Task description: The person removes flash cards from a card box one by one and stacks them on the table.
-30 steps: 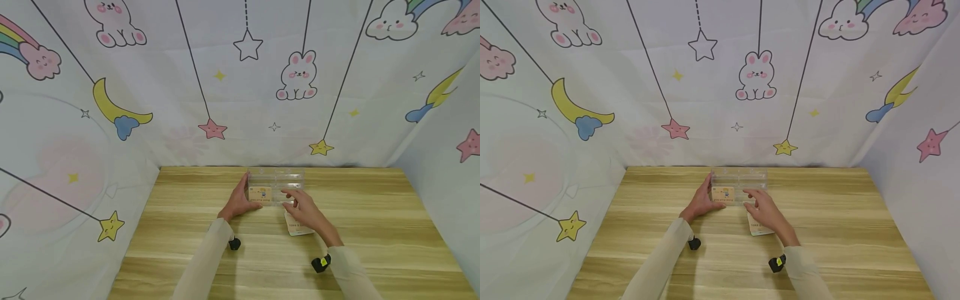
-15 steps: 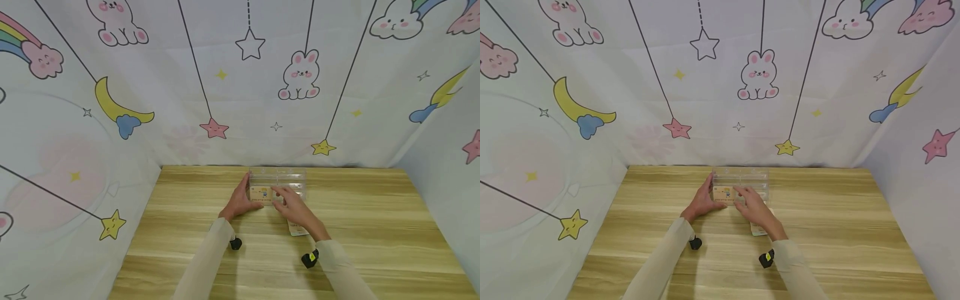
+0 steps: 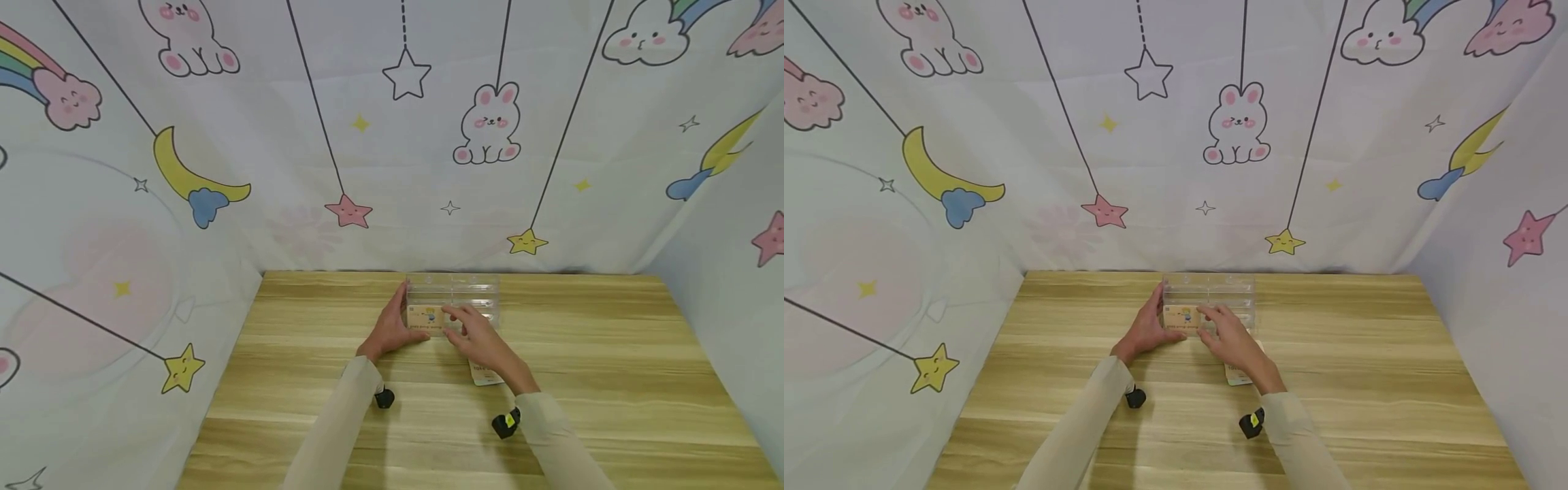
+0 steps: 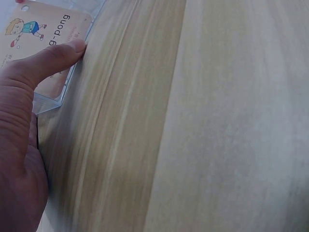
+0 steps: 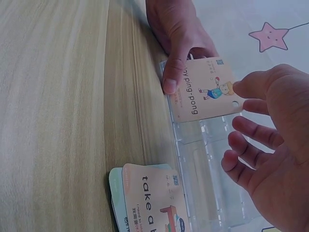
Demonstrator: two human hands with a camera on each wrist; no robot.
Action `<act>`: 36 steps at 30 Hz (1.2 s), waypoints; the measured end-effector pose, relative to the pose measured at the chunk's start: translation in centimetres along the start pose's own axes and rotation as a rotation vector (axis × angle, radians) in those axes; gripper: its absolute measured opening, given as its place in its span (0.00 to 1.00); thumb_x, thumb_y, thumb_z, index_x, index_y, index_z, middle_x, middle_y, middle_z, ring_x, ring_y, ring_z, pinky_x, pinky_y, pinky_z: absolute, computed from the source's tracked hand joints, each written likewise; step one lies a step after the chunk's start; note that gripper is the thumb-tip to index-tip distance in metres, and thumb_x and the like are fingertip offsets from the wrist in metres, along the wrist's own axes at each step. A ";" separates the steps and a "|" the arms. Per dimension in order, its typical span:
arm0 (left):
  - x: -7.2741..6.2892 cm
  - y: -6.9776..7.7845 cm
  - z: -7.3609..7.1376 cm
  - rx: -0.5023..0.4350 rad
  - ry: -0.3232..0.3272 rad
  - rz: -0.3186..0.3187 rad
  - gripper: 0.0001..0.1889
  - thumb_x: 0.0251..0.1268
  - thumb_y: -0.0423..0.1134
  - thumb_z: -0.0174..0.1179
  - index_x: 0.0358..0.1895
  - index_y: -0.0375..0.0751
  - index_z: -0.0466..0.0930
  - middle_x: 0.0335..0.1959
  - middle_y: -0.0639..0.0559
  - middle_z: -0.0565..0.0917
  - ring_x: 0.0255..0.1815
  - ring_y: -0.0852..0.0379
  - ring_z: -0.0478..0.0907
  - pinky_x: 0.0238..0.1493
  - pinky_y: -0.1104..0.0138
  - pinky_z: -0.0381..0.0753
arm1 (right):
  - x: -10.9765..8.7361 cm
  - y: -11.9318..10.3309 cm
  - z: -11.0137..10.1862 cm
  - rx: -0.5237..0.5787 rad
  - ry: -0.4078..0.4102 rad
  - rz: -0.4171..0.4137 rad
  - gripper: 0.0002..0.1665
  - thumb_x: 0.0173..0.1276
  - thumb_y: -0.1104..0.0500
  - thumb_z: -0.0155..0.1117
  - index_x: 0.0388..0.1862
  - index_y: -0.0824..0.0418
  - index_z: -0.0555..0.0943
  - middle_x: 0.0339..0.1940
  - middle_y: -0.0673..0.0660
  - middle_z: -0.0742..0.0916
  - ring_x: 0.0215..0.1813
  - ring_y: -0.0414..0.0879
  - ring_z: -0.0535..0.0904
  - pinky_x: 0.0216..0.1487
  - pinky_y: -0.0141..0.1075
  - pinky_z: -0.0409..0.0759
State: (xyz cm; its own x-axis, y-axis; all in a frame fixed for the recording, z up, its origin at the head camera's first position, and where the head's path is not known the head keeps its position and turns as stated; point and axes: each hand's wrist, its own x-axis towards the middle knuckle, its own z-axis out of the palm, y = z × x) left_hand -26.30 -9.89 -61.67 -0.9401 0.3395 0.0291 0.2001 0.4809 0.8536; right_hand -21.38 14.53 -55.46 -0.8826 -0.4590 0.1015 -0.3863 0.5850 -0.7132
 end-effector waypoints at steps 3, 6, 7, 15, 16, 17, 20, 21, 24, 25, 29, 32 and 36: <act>0.0 -0.1 0.0 -0.006 -0.003 0.003 0.69 0.50 0.44 0.84 0.86 0.49 0.37 0.85 0.48 0.52 0.82 0.51 0.55 0.78 0.64 0.61 | 0.0 0.0 0.1 -0.001 0.016 -0.012 0.27 0.78 0.59 0.65 0.73 0.62 0.75 0.57 0.63 0.80 0.36 0.43 0.71 0.35 0.38 0.76; 0.0 -0.1 0.0 -0.012 0.001 0.012 0.70 0.49 0.42 0.85 0.86 0.48 0.37 0.85 0.48 0.52 0.82 0.50 0.55 0.78 0.64 0.61 | 0.0 0.1 0.2 -0.003 0.036 -0.030 0.26 0.77 0.60 0.66 0.71 0.63 0.77 0.59 0.63 0.80 0.37 0.42 0.72 0.36 0.38 0.77; 0.0 -0.1 0.0 -0.014 0.002 0.014 0.70 0.49 0.42 0.85 0.86 0.48 0.37 0.85 0.48 0.52 0.82 0.50 0.55 0.78 0.64 0.61 | 0.0 0.1 0.2 -0.001 0.042 -0.036 0.25 0.77 0.60 0.66 0.70 0.63 0.77 0.60 0.64 0.81 0.37 0.43 0.73 0.36 0.38 0.77; -0.1 -0.1 0.0 -0.004 -0.001 0.014 0.70 0.50 0.43 0.84 0.86 0.49 0.36 0.85 0.49 0.51 0.82 0.51 0.55 0.78 0.64 0.62 | 0.1 0.4 0.7 0.082 0.045 -0.046 0.23 0.77 0.61 0.65 0.68 0.64 0.76 0.63 0.62 0.82 0.43 0.45 0.81 0.40 0.37 0.86; -0.1 -0.1 0.0 -0.004 -0.001 0.014 0.69 0.50 0.43 0.84 0.86 0.49 0.36 0.85 0.49 0.51 0.82 0.51 0.55 0.78 0.63 0.61 | 0.2 0.5 0.7 0.098 0.040 -0.039 0.24 0.77 0.61 0.64 0.69 0.63 0.75 0.63 0.61 0.82 0.44 0.45 0.82 0.40 0.37 0.86; -0.1 -0.1 0.0 -0.004 -0.001 0.012 0.69 0.50 0.43 0.84 0.86 0.49 0.36 0.85 0.49 0.51 0.82 0.51 0.55 0.78 0.63 0.61 | 0.2 0.5 0.8 0.115 0.035 -0.030 0.24 0.77 0.62 0.64 0.69 0.63 0.75 0.63 0.61 0.81 0.45 0.45 0.82 0.41 0.38 0.86; -0.1 -0.1 0.0 -0.006 -0.002 0.012 0.69 0.50 0.43 0.84 0.86 0.48 0.36 0.85 0.48 0.51 0.82 0.51 0.54 0.78 0.63 0.61 | 0.3 0.6 1.1 0.150 0.019 -0.015 0.25 0.77 0.63 0.64 0.70 0.61 0.74 0.64 0.61 0.81 0.46 0.46 0.83 0.42 0.38 0.87; -0.1 -0.1 0.0 -0.005 -0.002 0.011 0.69 0.50 0.44 0.84 0.86 0.49 0.36 0.85 0.48 0.51 0.82 0.51 0.54 0.78 0.64 0.61 | 0.3 0.6 1.1 0.153 0.015 -0.013 0.25 0.77 0.63 0.63 0.70 0.60 0.74 0.64 0.61 0.81 0.46 0.46 0.83 0.42 0.37 0.87; -0.1 -0.1 0.0 -0.005 -0.002 0.010 0.69 0.50 0.44 0.84 0.86 0.49 0.36 0.85 0.48 0.51 0.82 0.52 0.54 0.78 0.64 0.61 | 0.4 0.5 1.3 0.157 0.011 -0.026 0.24 0.77 0.63 0.64 0.69 0.60 0.75 0.65 0.61 0.80 0.45 0.46 0.84 0.41 0.37 0.87; -0.1 -0.1 0.0 -0.002 -0.003 0.009 0.69 0.50 0.45 0.84 0.86 0.49 0.36 0.85 0.48 0.51 0.82 0.52 0.54 0.78 0.64 0.61 | 0.4 0.5 1.3 0.154 0.012 -0.028 0.23 0.77 0.63 0.63 0.69 0.60 0.76 0.64 0.60 0.80 0.45 0.46 0.84 0.40 0.37 0.87; -0.1 -0.1 0.0 -0.002 -0.004 0.013 0.69 0.50 0.44 0.84 0.86 0.49 0.36 0.85 0.49 0.51 0.82 0.52 0.54 0.78 0.64 0.62 | 0.6 0.4 1.4 0.133 0.023 -0.053 0.21 0.77 0.62 0.64 0.66 0.61 0.78 0.63 0.59 0.81 0.45 0.46 0.83 0.40 0.37 0.86; -0.1 -0.1 0.0 -0.002 -0.001 0.020 0.69 0.50 0.44 0.84 0.86 0.47 0.37 0.85 0.49 0.51 0.82 0.52 0.53 0.78 0.65 0.62 | 0.8 0.3 1.4 0.121 0.021 -0.057 0.20 0.77 0.62 0.64 0.65 0.61 0.79 0.62 0.59 0.82 0.45 0.45 0.83 0.40 0.37 0.86; 0.0 -0.2 0.1 0.004 0.004 0.032 0.69 0.50 0.44 0.84 0.86 0.46 0.37 0.85 0.49 0.51 0.82 0.52 0.54 0.78 0.65 0.61 | 0.8 0.3 1.5 0.109 0.024 -0.064 0.20 0.77 0.62 0.65 0.66 0.61 0.80 0.61 0.58 0.83 0.45 0.45 0.83 0.39 0.37 0.85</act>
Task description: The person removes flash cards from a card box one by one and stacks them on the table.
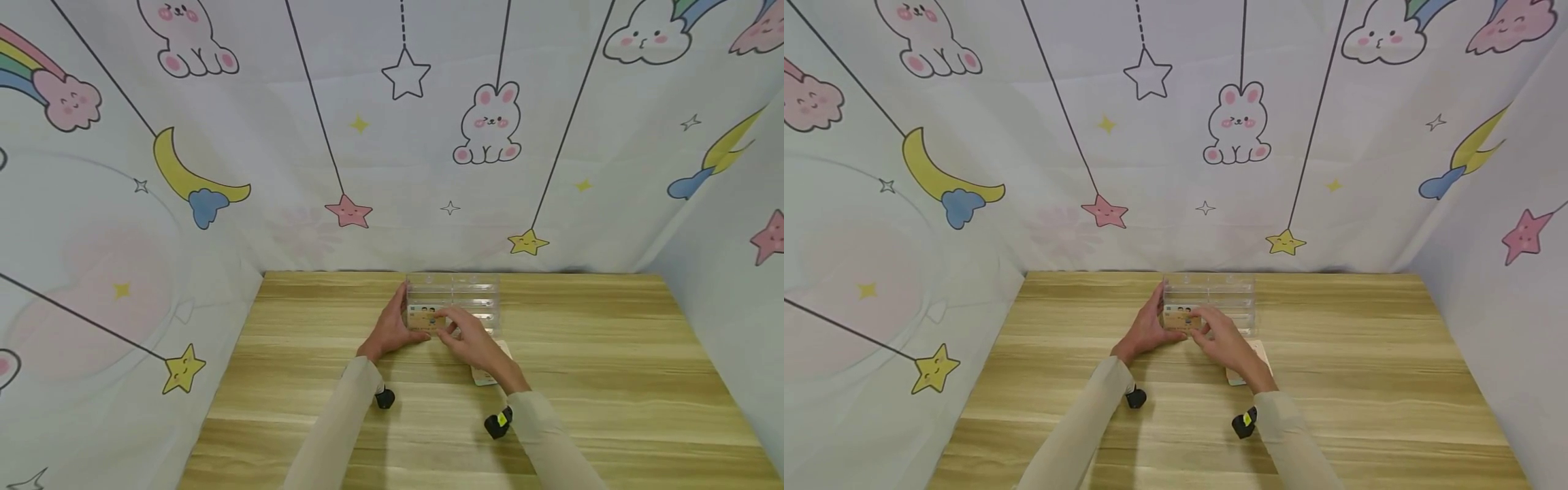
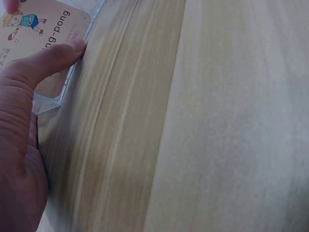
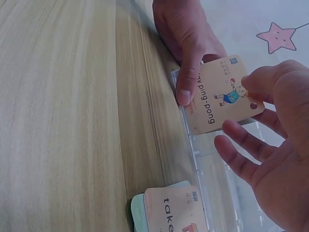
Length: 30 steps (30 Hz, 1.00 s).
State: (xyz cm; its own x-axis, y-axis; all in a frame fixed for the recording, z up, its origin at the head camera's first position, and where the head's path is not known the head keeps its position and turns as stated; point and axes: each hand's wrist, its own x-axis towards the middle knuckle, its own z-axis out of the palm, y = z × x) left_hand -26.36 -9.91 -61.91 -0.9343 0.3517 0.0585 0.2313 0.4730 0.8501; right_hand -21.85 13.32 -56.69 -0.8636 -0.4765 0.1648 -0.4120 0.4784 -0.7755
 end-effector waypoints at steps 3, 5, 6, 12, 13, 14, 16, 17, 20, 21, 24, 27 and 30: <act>0.1 -0.1 0.1 -0.003 0.002 0.014 0.68 0.50 0.43 0.84 0.86 0.46 0.37 0.85 0.47 0.52 0.82 0.50 0.55 0.78 0.62 0.62 | 0.1 -0.1 -0.1 -0.011 0.012 -0.023 0.21 0.77 0.63 0.65 0.66 0.60 0.80 0.61 0.58 0.83 0.44 0.46 0.83 0.38 0.37 0.84; 0.1 -0.1 0.1 -0.006 0.001 0.018 0.68 0.50 0.43 0.84 0.86 0.45 0.38 0.85 0.47 0.52 0.82 0.49 0.55 0.78 0.61 0.63 | 0.1 -0.3 -0.2 -0.017 0.021 -0.044 0.21 0.76 0.63 0.66 0.66 0.60 0.80 0.60 0.58 0.84 0.44 0.47 0.83 0.37 0.37 0.83; 0.1 0.0 0.1 -0.006 0.001 0.019 0.68 0.50 0.43 0.84 0.86 0.45 0.38 0.85 0.47 0.52 0.82 0.49 0.55 0.78 0.61 0.63 | 0.2 -0.4 -0.2 -0.021 0.024 -0.053 0.21 0.76 0.64 0.66 0.66 0.60 0.81 0.59 0.59 0.84 0.44 0.47 0.82 0.37 0.38 0.83; 0.1 0.0 0.1 0.003 0.011 0.002 0.69 0.48 0.43 0.85 0.86 0.45 0.39 0.84 0.46 0.54 0.82 0.49 0.56 0.78 0.62 0.63 | 0.3 -1.0 -0.6 -0.045 0.032 -0.066 0.22 0.74 0.64 0.67 0.66 0.61 0.80 0.60 0.59 0.84 0.43 0.46 0.82 0.34 0.36 0.82; 0.1 0.0 0.1 0.003 0.015 0.004 0.69 0.48 0.43 0.85 0.86 0.45 0.39 0.84 0.45 0.54 0.82 0.49 0.56 0.78 0.61 0.63 | 0.3 -1.0 -0.7 -0.045 0.034 -0.065 0.23 0.74 0.64 0.67 0.66 0.62 0.80 0.60 0.59 0.84 0.44 0.47 0.82 0.33 0.36 0.83; 0.1 0.0 0.1 0.001 0.017 0.008 0.69 0.48 0.42 0.85 0.86 0.44 0.39 0.84 0.44 0.54 0.82 0.49 0.56 0.78 0.61 0.63 | 0.3 -1.1 -0.7 -0.049 0.036 -0.066 0.23 0.74 0.65 0.67 0.67 0.62 0.80 0.60 0.59 0.84 0.44 0.47 0.82 0.34 0.35 0.83; 0.1 0.0 0.1 -0.006 0.015 0.009 0.69 0.48 0.41 0.85 0.86 0.45 0.39 0.84 0.44 0.54 0.82 0.49 0.56 0.78 0.61 0.62 | 0.3 -1.2 -0.9 -0.052 0.044 -0.069 0.23 0.74 0.65 0.68 0.67 0.62 0.80 0.61 0.59 0.84 0.44 0.47 0.82 0.33 0.35 0.83; 0.2 0.0 0.1 -0.008 0.014 0.008 0.69 0.48 0.40 0.85 0.86 0.45 0.39 0.84 0.44 0.54 0.82 0.49 0.56 0.78 0.61 0.62 | 0.3 -1.2 -1.0 -0.054 0.048 -0.070 0.24 0.73 0.65 0.68 0.67 0.62 0.80 0.61 0.58 0.84 0.44 0.47 0.82 0.33 0.34 0.83; 0.2 0.1 0.1 -0.012 0.010 -0.005 0.69 0.49 0.41 0.84 0.86 0.45 0.37 0.84 0.44 0.52 0.82 0.50 0.55 0.78 0.63 0.62 | 0.2 -1.3 -1.2 -0.058 0.066 -0.075 0.25 0.72 0.66 0.69 0.67 0.61 0.79 0.61 0.58 0.84 0.44 0.47 0.82 0.32 0.33 0.83; 0.2 0.1 0.1 -0.012 0.009 -0.012 0.69 0.50 0.41 0.84 0.86 0.46 0.37 0.85 0.45 0.52 0.82 0.51 0.55 0.78 0.65 0.61 | 0.1 -1.3 -1.3 -0.057 0.072 -0.074 0.25 0.72 0.66 0.69 0.67 0.61 0.79 0.61 0.58 0.84 0.44 0.47 0.82 0.32 0.33 0.84; 0.3 0.1 0.1 -0.004 0.011 -0.023 0.70 0.49 0.43 0.84 0.86 0.47 0.36 0.85 0.46 0.51 0.82 0.52 0.54 0.78 0.66 0.61 | -0.2 -1.3 -1.6 -0.044 0.086 -0.066 0.27 0.71 0.67 0.70 0.68 0.61 0.79 0.62 0.58 0.84 0.44 0.47 0.82 0.35 0.34 0.85; 0.3 0.0 0.2 0.003 0.017 -0.017 0.70 0.48 0.43 0.84 0.86 0.47 0.37 0.85 0.46 0.52 0.82 0.53 0.55 0.77 0.67 0.61 | -0.5 -1.3 -1.9 -0.024 0.098 -0.053 0.28 0.70 0.67 0.72 0.68 0.61 0.79 0.62 0.59 0.84 0.44 0.47 0.82 0.37 0.35 0.86; 0.3 0.0 0.2 0.011 0.021 -0.011 0.70 0.48 0.43 0.84 0.86 0.46 0.37 0.85 0.45 0.52 0.82 0.52 0.55 0.78 0.66 0.61 | -0.8 -1.2 -2.3 -0.007 0.105 -0.038 0.29 0.69 0.67 0.73 0.69 0.61 0.78 0.62 0.60 0.83 0.44 0.47 0.83 0.39 0.37 0.87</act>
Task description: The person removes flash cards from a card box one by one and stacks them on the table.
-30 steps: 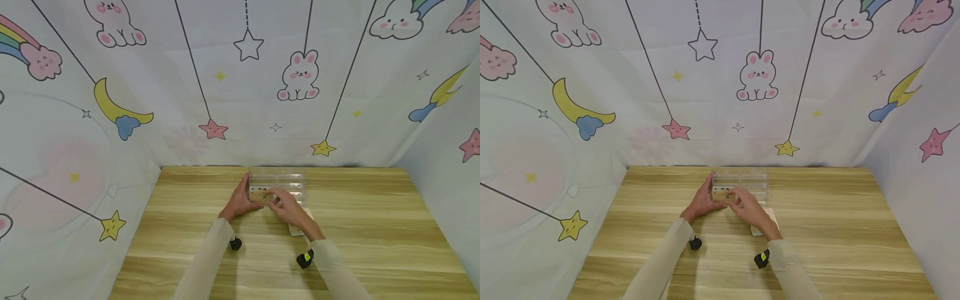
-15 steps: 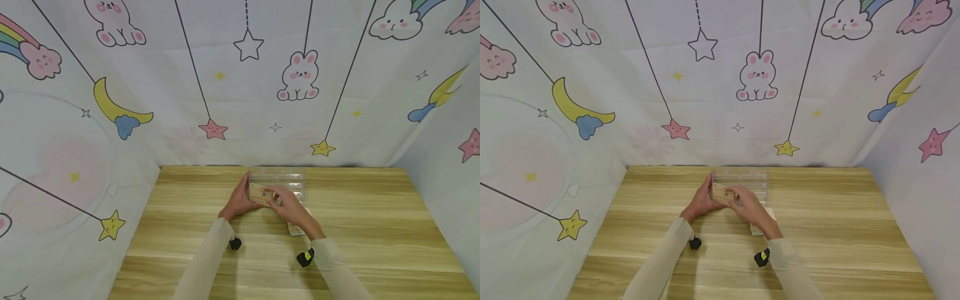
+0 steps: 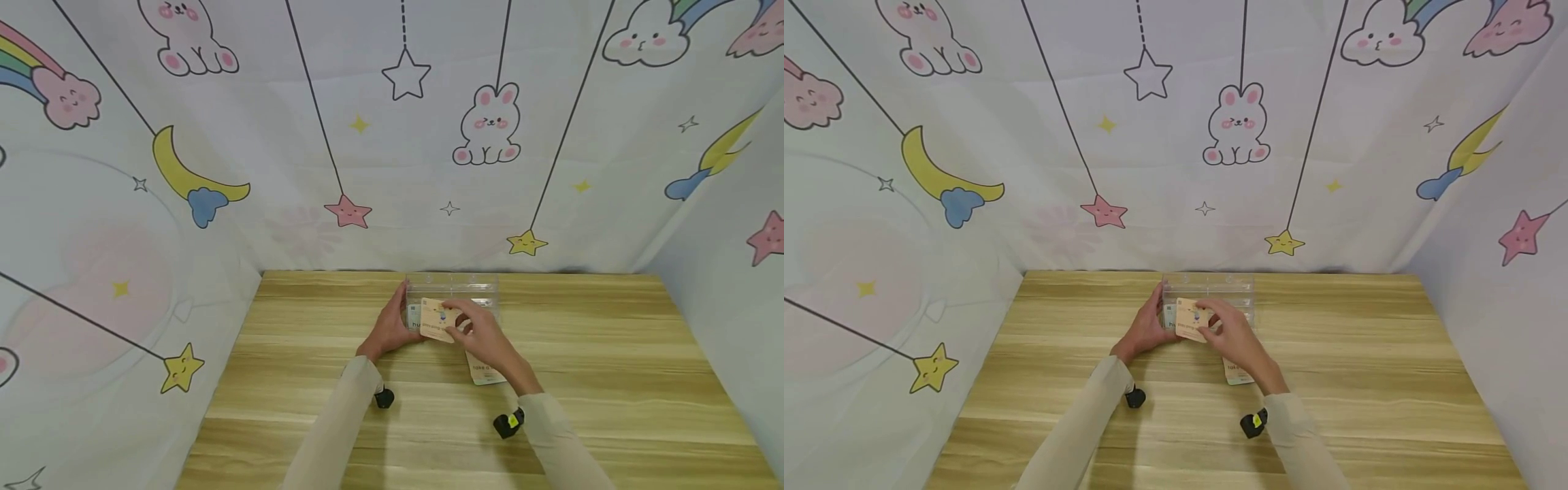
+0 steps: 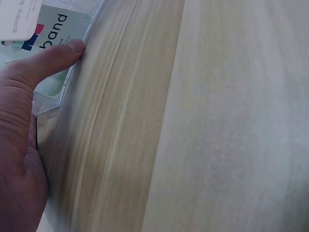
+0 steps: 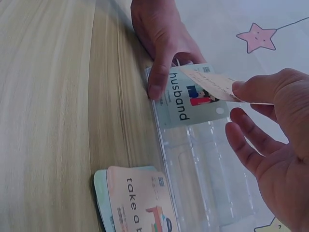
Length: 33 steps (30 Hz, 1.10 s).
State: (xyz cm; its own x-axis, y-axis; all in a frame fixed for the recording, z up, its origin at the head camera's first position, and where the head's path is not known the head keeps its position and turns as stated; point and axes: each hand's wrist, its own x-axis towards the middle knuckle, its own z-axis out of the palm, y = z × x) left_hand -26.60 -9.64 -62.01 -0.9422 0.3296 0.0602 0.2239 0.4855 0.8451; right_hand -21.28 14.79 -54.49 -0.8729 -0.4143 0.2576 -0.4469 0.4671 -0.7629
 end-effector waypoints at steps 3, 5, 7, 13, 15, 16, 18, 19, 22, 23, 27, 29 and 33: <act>-0.1 0.0 0.0 0.012 -0.009 -0.020 0.70 0.48 0.44 0.84 0.86 0.49 0.35 0.85 0.47 0.52 0.82 0.54 0.55 0.78 0.68 0.60 | -0.4 0.1 -0.4 0.003 0.003 0.031 0.30 0.69 0.67 0.73 0.69 0.60 0.78 0.63 0.59 0.83 0.44 0.46 0.83 0.40 0.37 0.88; -0.2 0.0 0.0 0.021 -0.015 -0.034 0.71 0.48 0.45 0.84 0.86 0.51 0.34 0.85 0.48 0.52 0.82 0.54 0.55 0.77 0.68 0.60 | -0.7 0.2 -0.7 0.004 0.008 0.046 0.30 0.69 0.67 0.73 0.69 0.59 0.78 0.63 0.59 0.83 0.43 0.45 0.84 0.41 0.36 0.88; -0.3 0.1 -0.1 0.023 -0.021 -0.045 0.72 0.48 0.46 0.85 0.86 0.53 0.34 0.85 0.49 0.51 0.82 0.55 0.55 0.77 0.68 0.60 | -1.0 0.4 -1.0 0.000 0.010 0.063 0.31 0.69 0.67 0.73 0.69 0.58 0.78 0.63 0.59 0.83 0.42 0.45 0.85 0.41 0.36 0.88; -0.5 0.0 -0.1 0.004 -0.011 -0.024 0.72 0.47 0.44 0.85 0.86 0.52 0.35 0.85 0.47 0.50 0.82 0.50 0.55 0.78 0.63 0.61 | -2.1 0.7 -2.1 0.033 -0.010 0.090 0.32 0.69 0.67 0.73 0.71 0.58 0.77 0.65 0.59 0.82 0.41 0.44 0.85 0.37 0.37 0.88; -0.5 -0.1 -0.1 -0.001 -0.005 -0.017 0.72 0.47 0.44 0.85 0.86 0.51 0.35 0.85 0.46 0.51 0.82 0.49 0.55 0.78 0.63 0.61 | -2.5 1.0 -2.4 0.048 -0.024 0.092 0.32 0.69 0.67 0.72 0.72 0.58 0.77 0.65 0.59 0.82 0.40 0.44 0.84 0.36 0.37 0.87; -0.5 -0.1 0.0 -0.003 -0.003 -0.015 0.72 0.47 0.43 0.85 0.86 0.51 0.35 0.85 0.46 0.51 0.82 0.49 0.55 0.78 0.63 0.61 | -2.7 1.2 -2.5 0.056 -0.032 0.092 0.32 0.69 0.67 0.72 0.72 0.59 0.77 0.66 0.59 0.81 0.39 0.44 0.84 0.35 0.36 0.87; -0.5 -0.1 0.0 -0.005 -0.004 -0.018 0.72 0.47 0.43 0.85 0.86 0.51 0.34 0.85 0.47 0.50 0.82 0.50 0.54 0.78 0.64 0.61 | -3.0 1.6 -2.8 0.083 -0.053 0.102 0.33 0.69 0.68 0.72 0.72 0.59 0.76 0.66 0.60 0.81 0.39 0.44 0.84 0.34 0.36 0.87; -0.5 -0.1 0.0 -0.008 -0.004 -0.018 0.72 0.47 0.43 0.85 0.86 0.51 0.34 0.85 0.46 0.51 0.82 0.50 0.54 0.78 0.64 0.61 | -3.2 1.8 -2.9 0.097 -0.062 0.111 0.33 0.69 0.67 0.72 0.72 0.58 0.76 0.66 0.60 0.81 0.39 0.44 0.84 0.35 0.36 0.87; -0.5 0.0 -0.1 -0.006 -0.008 -0.024 0.72 0.48 0.44 0.85 0.86 0.52 0.34 0.85 0.47 0.51 0.82 0.50 0.55 0.78 0.64 0.61 | -3.8 2.5 -3.2 0.152 -0.094 0.137 0.32 0.70 0.68 0.71 0.71 0.59 0.77 0.67 0.62 0.80 0.38 0.45 0.84 0.35 0.37 0.87; -0.5 0.0 -0.1 -0.006 -0.009 -0.026 0.72 0.47 0.44 0.85 0.86 0.52 0.34 0.85 0.47 0.51 0.82 0.51 0.55 0.78 0.64 0.61 | -4.0 2.6 -3.3 0.170 -0.103 0.150 0.31 0.70 0.68 0.71 0.71 0.59 0.77 0.67 0.62 0.81 0.39 0.46 0.84 0.35 0.37 0.87; -0.4 0.2 -0.1 0.007 -0.016 -0.046 0.72 0.47 0.45 0.85 0.86 0.55 0.34 0.85 0.49 0.51 0.81 0.54 0.56 0.77 0.67 0.61 | -4.7 3.2 -3.6 0.218 -0.134 0.188 0.29 0.71 0.68 0.70 0.70 0.61 0.77 0.67 0.64 0.81 0.38 0.48 0.84 0.36 0.36 0.86; -0.4 0.2 -0.1 0.009 -0.018 -0.051 0.72 0.47 0.45 0.85 0.86 0.55 0.34 0.85 0.50 0.52 0.81 0.54 0.57 0.77 0.67 0.61 | -5.1 3.4 -3.8 0.232 -0.144 0.210 0.29 0.71 0.69 0.70 0.70 0.63 0.77 0.67 0.65 0.80 0.38 0.48 0.84 0.36 0.35 0.86; -0.3 0.1 -0.1 0.015 -0.024 -0.057 0.72 0.47 0.46 0.85 0.86 0.56 0.34 0.85 0.51 0.51 0.81 0.55 0.56 0.77 0.69 0.61 | -5.7 3.9 -4.0 0.249 -0.157 0.251 0.30 0.70 0.70 0.69 0.70 0.65 0.76 0.67 0.66 0.80 0.39 0.50 0.84 0.37 0.35 0.86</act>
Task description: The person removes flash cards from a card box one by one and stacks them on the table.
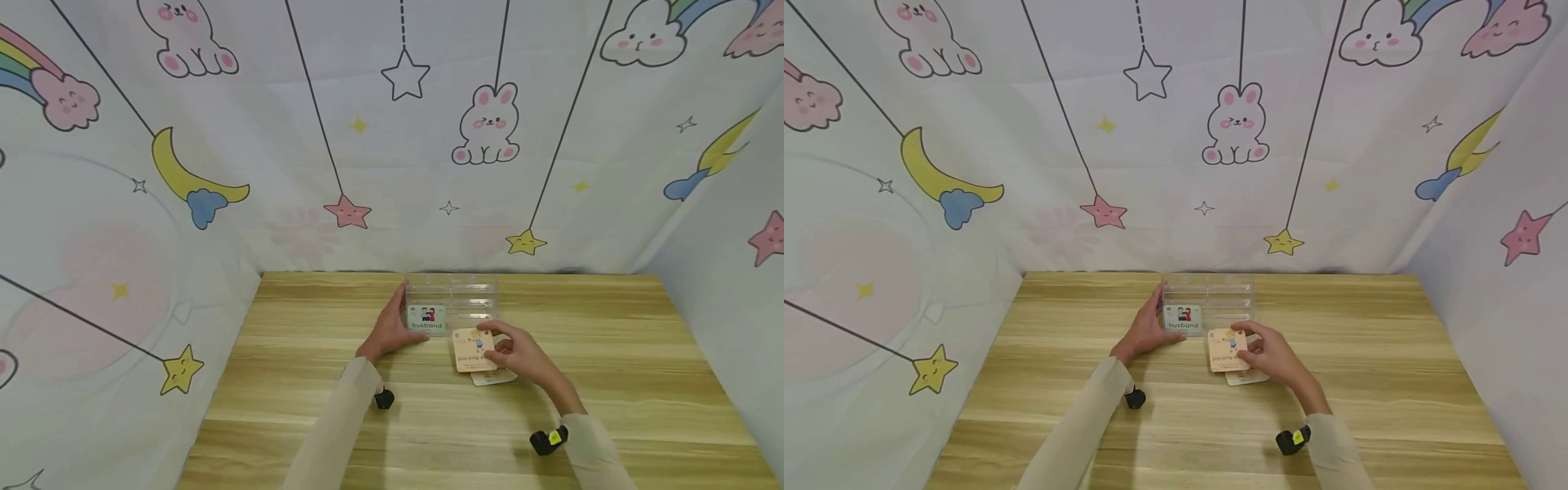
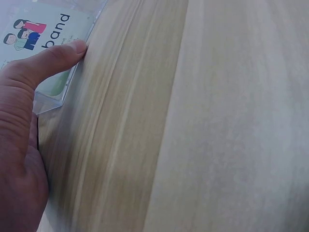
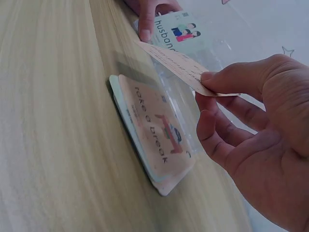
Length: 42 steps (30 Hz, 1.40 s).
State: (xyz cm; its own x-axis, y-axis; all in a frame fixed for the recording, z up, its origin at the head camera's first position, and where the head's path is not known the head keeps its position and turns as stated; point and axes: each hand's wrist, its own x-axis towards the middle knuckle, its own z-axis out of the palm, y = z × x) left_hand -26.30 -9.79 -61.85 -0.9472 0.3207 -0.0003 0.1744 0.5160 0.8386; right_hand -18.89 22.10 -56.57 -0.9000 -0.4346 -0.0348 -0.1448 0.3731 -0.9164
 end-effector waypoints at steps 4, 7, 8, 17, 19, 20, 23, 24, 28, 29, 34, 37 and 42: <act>0.0 0.0 0.0 -0.002 -0.003 0.005 0.72 0.47 0.46 0.85 0.86 0.56 0.33 0.85 0.51 0.51 0.81 0.56 0.56 0.77 0.68 0.61 | -0.5 0.5 -0.2 0.017 0.005 0.028 0.29 0.71 0.70 0.69 0.70 0.67 0.75 0.65 0.68 0.80 0.44 0.52 0.83 0.38 0.34 0.86; -0.1 0.2 -0.1 -0.008 0.000 0.012 0.72 0.47 0.45 0.85 0.86 0.55 0.34 0.85 0.50 0.52 0.81 0.54 0.57 0.77 0.67 0.62 | -0.8 0.7 -0.2 0.038 0.008 0.048 0.30 0.71 0.70 0.68 0.71 0.69 0.74 0.62 0.70 0.80 0.46 0.54 0.82 0.37 0.34 0.85; -0.1 0.2 -0.1 -0.008 0.001 0.013 0.72 0.47 0.45 0.85 0.86 0.55 0.34 0.85 0.50 0.52 0.81 0.54 0.58 0.77 0.67 0.62 | -0.9 0.8 -0.2 0.046 0.010 0.053 0.30 0.71 0.70 0.68 0.71 0.70 0.73 0.62 0.70 0.79 0.46 0.54 0.82 0.37 0.35 0.85; -0.2 0.1 0.0 -0.006 0.003 0.009 0.73 0.47 0.45 0.85 0.86 0.55 0.33 0.85 0.50 0.51 0.81 0.54 0.57 0.78 0.66 0.61 | -1.5 1.5 -0.3 0.000 0.087 0.080 0.31 0.70 0.71 0.67 0.72 0.68 0.74 0.66 0.70 0.79 0.46 0.53 0.81 0.38 0.33 0.82; -0.2 0.0 0.0 -0.001 0.000 0.003 0.73 0.47 0.46 0.85 0.86 0.55 0.33 0.85 0.50 0.50 0.81 0.54 0.57 0.78 0.67 0.60 | -1.6 1.7 -0.3 -0.002 0.093 0.084 0.31 0.70 0.71 0.67 0.72 0.68 0.74 0.65 0.70 0.79 0.45 0.53 0.80 0.38 0.34 0.82; -0.2 0.0 0.0 0.000 0.000 0.003 0.73 0.47 0.46 0.85 0.86 0.55 0.33 0.85 0.50 0.50 0.81 0.54 0.57 0.78 0.66 0.60 | -1.5 1.8 -0.3 -0.009 0.094 0.080 0.31 0.70 0.71 0.67 0.71 0.69 0.74 0.65 0.71 0.79 0.45 0.52 0.80 0.39 0.33 0.81; -0.1 0.1 0.0 0.001 -0.002 0.002 0.73 0.47 0.46 0.85 0.86 0.54 0.33 0.85 0.50 0.50 0.81 0.54 0.57 0.78 0.66 0.60 | -1.5 2.0 -0.3 -0.021 0.102 0.076 0.30 0.70 0.71 0.67 0.71 0.69 0.74 0.63 0.70 0.80 0.43 0.50 0.77 0.40 0.32 0.77; -0.1 0.2 -0.1 0.001 -0.003 0.002 0.73 0.47 0.46 0.85 0.86 0.54 0.33 0.85 0.50 0.50 0.81 0.54 0.57 0.78 0.66 0.60 | -1.5 2.1 -0.3 -0.021 0.104 0.074 0.30 0.71 0.71 0.67 0.71 0.70 0.74 0.62 0.69 0.80 0.41 0.50 0.75 0.39 0.32 0.75; -0.1 0.2 -0.1 0.005 -0.004 -0.001 0.73 0.47 0.46 0.85 0.86 0.54 0.33 0.85 0.51 0.50 0.81 0.54 0.57 0.78 0.66 0.60 | -1.5 2.2 -0.2 -0.012 0.112 0.070 0.30 0.70 0.71 0.67 0.70 0.71 0.75 0.52 0.66 0.80 0.36 0.48 0.70 0.34 0.32 0.70; -0.1 0.2 -0.1 0.006 -0.004 -0.002 0.73 0.47 0.46 0.85 0.86 0.54 0.33 0.85 0.51 0.50 0.81 0.55 0.57 0.78 0.67 0.60 | -1.5 2.3 -0.2 -0.015 0.115 0.070 0.30 0.70 0.71 0.67 0.70 0.71 0.75 0.50 0.65 0.80 0.35 0.47 0.70 0.33 0.32 0.69; -0.1 0.2 -0.1 0.008 0.000 0.008 0.72 0.47 0.46 0.85 0.86 0.53 0.34 0.85 0.50 0.51 0.81 0.54 0.57 0.78 0.66 0.60 | -1.4 2.9 -0.1 -0.059 0.113 0.089 0.30 0.70 0.71 0.68 0.70 0.69 0.75 0.37 0.58 0.78 0.32 0.45 0.69 0.30 0.32 0.67; -0.1 0.2 0.0 0.008 -0.001 0.014 0.72 0.48 0.46 0.85 0.86 0.52 0.34 0.85 0.50 0.51 0.81 0.55 0.57 0.78 0.66 0.60 | -1.4 3.1 0.1 -0.088 0.115 0.110 0.30 0.70 0.70 0.68 0.70 0.68 0.76 0.32 0.56 0.76 0.30 0.45 0.69 0.29 0.32 0.67; 0.0 0.1 0.0 0.001 0.002 0.020 0.72 0.47 0.45 0.85 0.86 0.51 0.34 0.85 0.49 0.52 0.81 0.55 0.56 0.78 0.66 0.60 | -1.5 3.3 0.3 -0.132 0.128 0.107 0.29 0.69 0.71 0.68 0.69 0.68 0.77 0.34 0.56 0.77 0.33 0.46 0.71 0.31 0.32 0.70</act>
State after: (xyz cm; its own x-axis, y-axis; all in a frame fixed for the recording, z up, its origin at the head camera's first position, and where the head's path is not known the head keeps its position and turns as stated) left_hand -26.29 -9.70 -61.80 -0.9441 0.3291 0.0179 0.1938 0.5103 0.8379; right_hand -17.88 23.76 -59.69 -0.9566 -0.2827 -0.0703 -0.0910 0.5191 -0.8499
